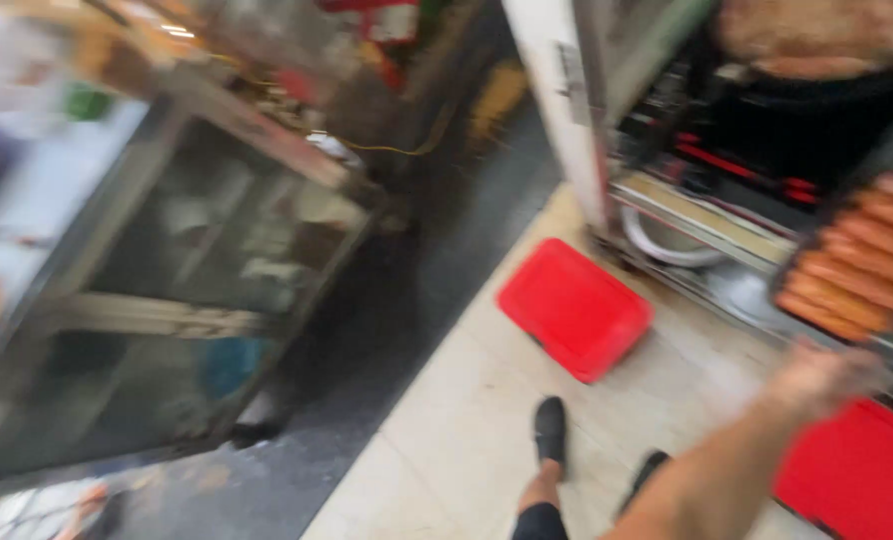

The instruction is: Cleaning a cloth at a sink and then frying and arranging sausages on a cutting board.

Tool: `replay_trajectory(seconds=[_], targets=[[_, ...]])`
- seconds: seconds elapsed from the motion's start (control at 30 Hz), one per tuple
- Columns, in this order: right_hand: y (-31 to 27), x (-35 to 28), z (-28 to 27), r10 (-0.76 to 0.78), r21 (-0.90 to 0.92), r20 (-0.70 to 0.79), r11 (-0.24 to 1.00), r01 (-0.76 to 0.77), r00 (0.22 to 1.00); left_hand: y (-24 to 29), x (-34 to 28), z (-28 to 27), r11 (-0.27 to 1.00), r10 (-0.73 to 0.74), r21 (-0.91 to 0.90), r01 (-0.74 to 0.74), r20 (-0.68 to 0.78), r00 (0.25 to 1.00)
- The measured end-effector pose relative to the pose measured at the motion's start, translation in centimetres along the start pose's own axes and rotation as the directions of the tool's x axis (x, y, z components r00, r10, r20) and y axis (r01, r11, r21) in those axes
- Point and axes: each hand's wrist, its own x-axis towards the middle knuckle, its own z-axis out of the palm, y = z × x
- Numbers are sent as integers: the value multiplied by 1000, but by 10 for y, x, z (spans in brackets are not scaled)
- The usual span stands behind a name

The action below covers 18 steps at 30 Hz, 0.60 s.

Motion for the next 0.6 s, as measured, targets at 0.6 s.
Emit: replay_trajectory(seconds=[0.6], targets=[[-141, -145, -68, 72, 35, -363, 997, -64, 929, -208, -146, 44, 836, -497, -135, 533, 229, 837]])
